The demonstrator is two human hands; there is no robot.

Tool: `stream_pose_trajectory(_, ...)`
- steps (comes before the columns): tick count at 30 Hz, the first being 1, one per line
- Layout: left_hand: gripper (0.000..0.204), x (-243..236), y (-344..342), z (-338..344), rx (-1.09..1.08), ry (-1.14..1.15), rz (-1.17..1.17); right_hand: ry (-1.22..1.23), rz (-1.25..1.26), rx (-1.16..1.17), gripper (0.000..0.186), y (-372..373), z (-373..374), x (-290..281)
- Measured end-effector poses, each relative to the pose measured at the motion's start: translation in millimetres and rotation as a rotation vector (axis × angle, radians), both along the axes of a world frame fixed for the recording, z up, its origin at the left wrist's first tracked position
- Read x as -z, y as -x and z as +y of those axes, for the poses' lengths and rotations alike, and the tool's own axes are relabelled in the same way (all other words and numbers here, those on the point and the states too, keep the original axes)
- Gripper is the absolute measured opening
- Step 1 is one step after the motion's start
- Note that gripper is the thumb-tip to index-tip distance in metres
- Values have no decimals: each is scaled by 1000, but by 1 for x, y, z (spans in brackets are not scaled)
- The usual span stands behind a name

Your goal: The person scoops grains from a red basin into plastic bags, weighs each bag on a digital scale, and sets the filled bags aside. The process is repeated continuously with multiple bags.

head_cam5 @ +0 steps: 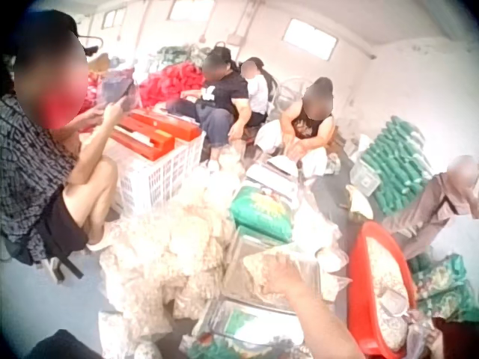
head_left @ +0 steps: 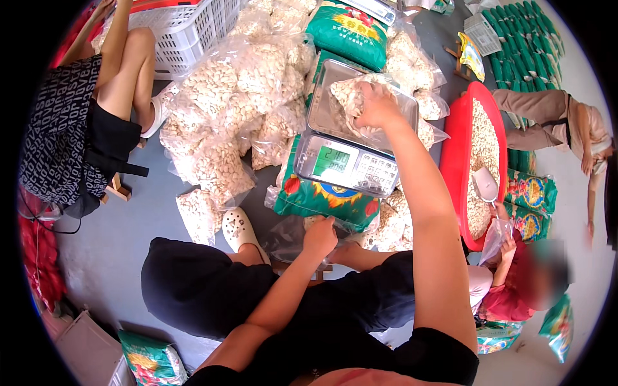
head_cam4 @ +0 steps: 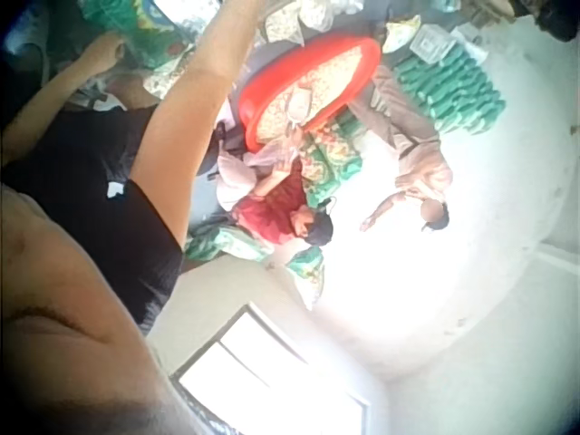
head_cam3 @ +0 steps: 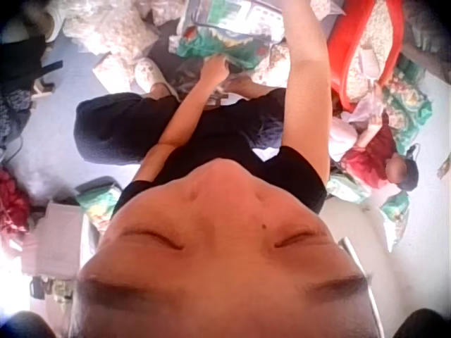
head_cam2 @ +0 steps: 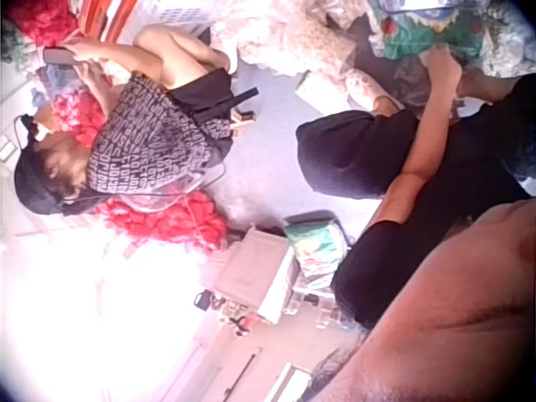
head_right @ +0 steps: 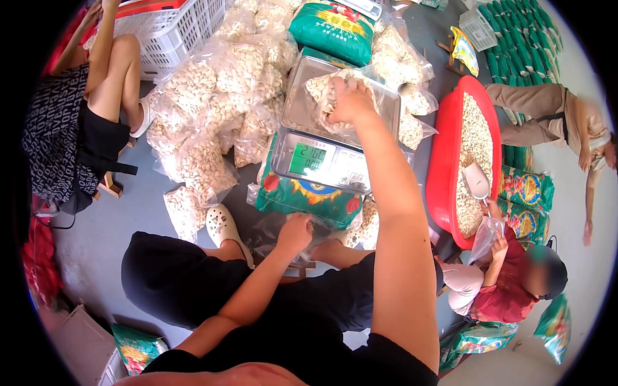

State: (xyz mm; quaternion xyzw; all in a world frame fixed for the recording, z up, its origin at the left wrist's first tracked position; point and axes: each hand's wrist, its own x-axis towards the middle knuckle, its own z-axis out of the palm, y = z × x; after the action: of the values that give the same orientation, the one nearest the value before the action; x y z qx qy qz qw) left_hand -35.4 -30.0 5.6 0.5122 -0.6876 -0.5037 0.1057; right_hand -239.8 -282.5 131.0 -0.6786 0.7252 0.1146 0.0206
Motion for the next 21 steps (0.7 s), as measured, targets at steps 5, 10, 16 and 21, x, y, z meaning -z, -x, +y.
stream_pose_trajectory(5, 33, 0, -1, 0, 60, -21, -20, -22, 37, 17, 73, 15, -11, 11)
stream_pose_trajectory(10, 33, -5, -3, -2, 58, -17, -31, -89, -21, -50, 53, 25, -16, 3)
stream_pose_trajectory(16, 32, -1, 0, 4, 75, 22, -48, 112, -301, 149, 40, 39, -20, 6)
stream_pose_trajectory(21, 30, 3, -1, 6, 55, 78, -37, 292, -731, 391, 36, 53, -4, 2)
